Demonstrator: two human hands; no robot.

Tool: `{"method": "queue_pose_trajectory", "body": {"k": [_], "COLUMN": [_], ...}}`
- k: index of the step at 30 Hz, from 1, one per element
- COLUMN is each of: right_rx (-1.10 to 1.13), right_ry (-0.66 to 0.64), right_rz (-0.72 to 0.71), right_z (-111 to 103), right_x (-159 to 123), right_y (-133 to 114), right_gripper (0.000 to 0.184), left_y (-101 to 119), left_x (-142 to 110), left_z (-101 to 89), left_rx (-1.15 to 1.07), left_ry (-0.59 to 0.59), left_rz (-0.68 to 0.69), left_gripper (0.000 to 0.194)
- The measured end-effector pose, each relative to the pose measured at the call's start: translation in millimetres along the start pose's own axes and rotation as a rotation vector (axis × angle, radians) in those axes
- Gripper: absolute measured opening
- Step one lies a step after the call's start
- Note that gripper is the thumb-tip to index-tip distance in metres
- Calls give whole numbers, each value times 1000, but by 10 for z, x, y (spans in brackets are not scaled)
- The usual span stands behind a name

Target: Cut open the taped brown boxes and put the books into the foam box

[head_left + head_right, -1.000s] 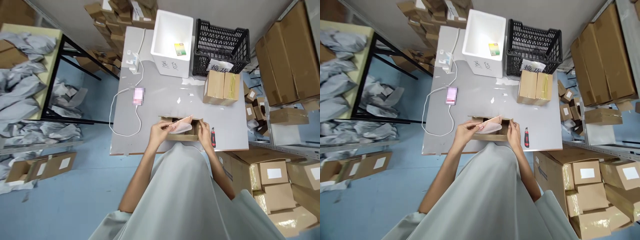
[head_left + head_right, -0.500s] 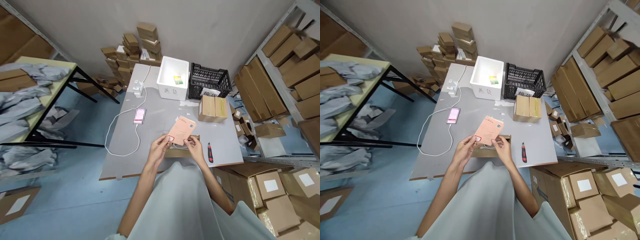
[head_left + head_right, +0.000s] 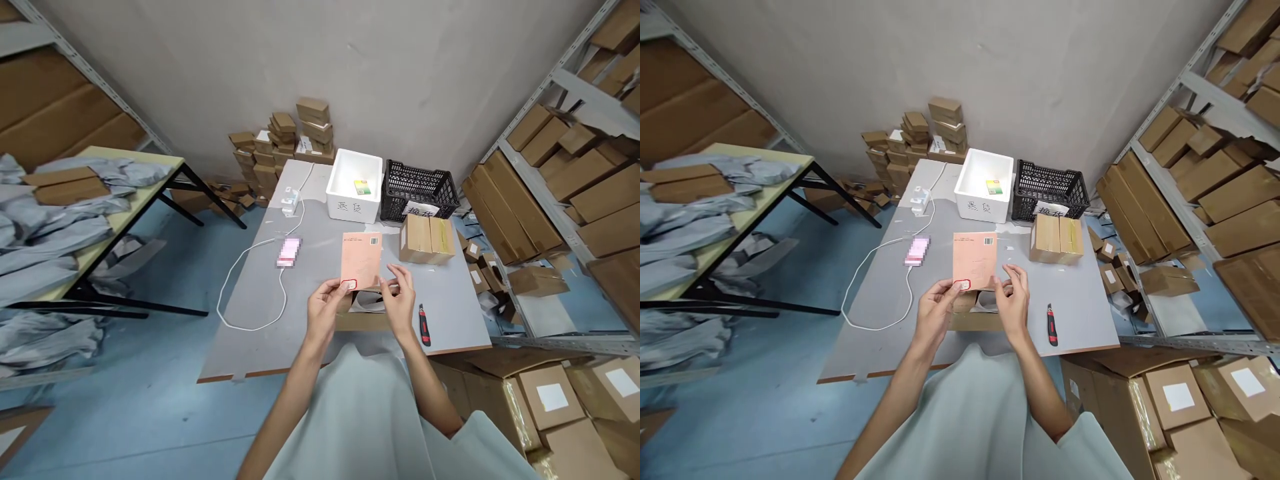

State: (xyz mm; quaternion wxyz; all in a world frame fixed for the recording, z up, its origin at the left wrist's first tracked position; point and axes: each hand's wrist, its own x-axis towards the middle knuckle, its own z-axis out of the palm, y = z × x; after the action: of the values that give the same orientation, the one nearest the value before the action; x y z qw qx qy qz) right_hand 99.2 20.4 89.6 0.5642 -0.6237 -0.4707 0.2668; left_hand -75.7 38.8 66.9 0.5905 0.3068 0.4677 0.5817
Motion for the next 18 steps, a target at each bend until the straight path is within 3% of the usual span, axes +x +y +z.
{"method": "queue_pose_trajectory", "body": {"k": [2,6,9,11,14,16,18], "right_rx": [-21,117,154,188,274,306,312], "right_ry": [-1,-152,-122,-75,-53,-81,-107], "right_rz": [-41,2,39,71,101,114,129], "right_z": [44,190,303,344,331,294,269], "right_x": [-78,-212,-253,-245,-188,-146,-125], "right_y": [-117,-324,-400,-424,-441,-438,-417], "right_gripper": [42,44,53,54,56,58,59], "left_y": [-3,17,23,26,67,130,208], "left_x": [-35,-99,-121,-135,-160,-156,-118], "left_z": [25,22,-25,-55,-84,-105,-131], "left_rx": [72,319,497,568,614,574,464], "left_ry": [40,106,113,51,-37,29,98], "left_rz": [99,406,677,782,809,741,572], "left_gripper": [60,46,34,28,24,38,60]}}
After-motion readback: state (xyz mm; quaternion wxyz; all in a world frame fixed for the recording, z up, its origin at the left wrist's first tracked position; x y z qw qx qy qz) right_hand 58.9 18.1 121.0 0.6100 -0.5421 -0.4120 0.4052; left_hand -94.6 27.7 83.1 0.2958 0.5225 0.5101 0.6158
